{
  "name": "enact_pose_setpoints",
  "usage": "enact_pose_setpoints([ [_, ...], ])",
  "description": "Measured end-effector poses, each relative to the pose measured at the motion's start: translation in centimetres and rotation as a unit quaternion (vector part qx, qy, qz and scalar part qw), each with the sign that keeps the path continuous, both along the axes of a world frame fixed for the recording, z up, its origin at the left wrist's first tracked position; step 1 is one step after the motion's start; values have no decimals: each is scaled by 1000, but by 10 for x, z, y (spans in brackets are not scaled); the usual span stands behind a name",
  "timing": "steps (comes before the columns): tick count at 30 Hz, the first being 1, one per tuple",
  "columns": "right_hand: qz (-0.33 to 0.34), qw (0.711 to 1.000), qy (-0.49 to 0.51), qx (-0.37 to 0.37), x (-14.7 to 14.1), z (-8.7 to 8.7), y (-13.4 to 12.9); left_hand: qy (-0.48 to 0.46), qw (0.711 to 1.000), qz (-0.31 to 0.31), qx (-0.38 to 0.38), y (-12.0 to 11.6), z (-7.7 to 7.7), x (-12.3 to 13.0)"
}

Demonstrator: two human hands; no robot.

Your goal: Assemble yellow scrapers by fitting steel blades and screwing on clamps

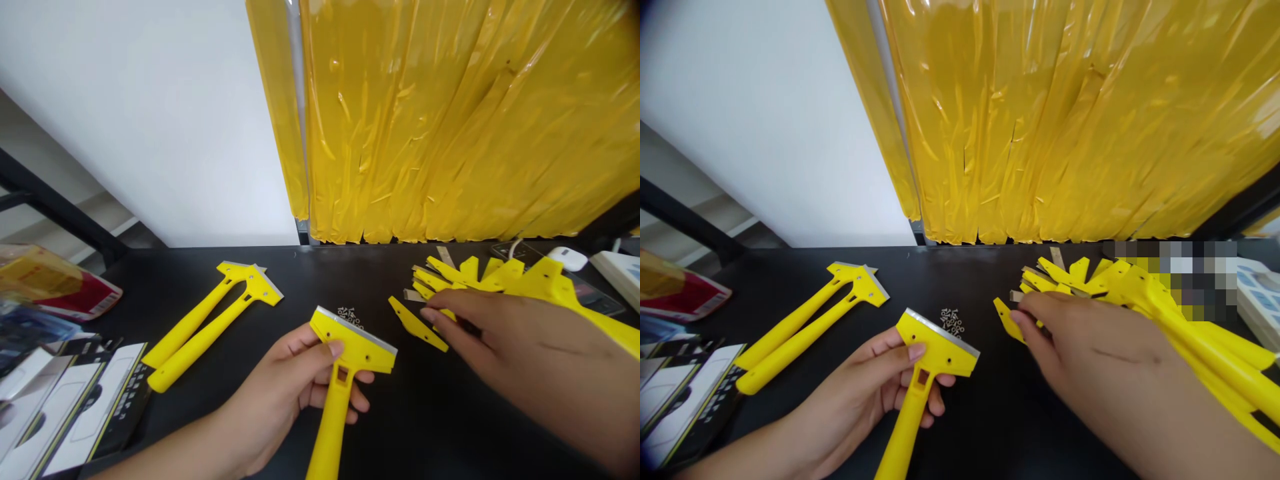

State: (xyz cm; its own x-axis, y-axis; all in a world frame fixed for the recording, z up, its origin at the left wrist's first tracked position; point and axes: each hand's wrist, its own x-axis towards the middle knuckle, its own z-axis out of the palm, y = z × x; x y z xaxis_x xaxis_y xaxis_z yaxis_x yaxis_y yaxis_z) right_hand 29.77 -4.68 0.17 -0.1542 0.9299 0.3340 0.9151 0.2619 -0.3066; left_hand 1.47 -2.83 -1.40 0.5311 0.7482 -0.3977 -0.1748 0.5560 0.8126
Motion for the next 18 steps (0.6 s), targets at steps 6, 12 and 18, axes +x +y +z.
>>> enact_pose_setpoints([
  [6,150,970,154,-114,-52,10,-10,-27,999,-22,19,-4,-1,-1],
  [12,99,897,337,-270,-60,-9,-8,-22,998,-37,35,-5,0,1],
  [18,110,888,346,-281,-59,-14,-6,-27,998,-49,42,-5,-4,1],
])
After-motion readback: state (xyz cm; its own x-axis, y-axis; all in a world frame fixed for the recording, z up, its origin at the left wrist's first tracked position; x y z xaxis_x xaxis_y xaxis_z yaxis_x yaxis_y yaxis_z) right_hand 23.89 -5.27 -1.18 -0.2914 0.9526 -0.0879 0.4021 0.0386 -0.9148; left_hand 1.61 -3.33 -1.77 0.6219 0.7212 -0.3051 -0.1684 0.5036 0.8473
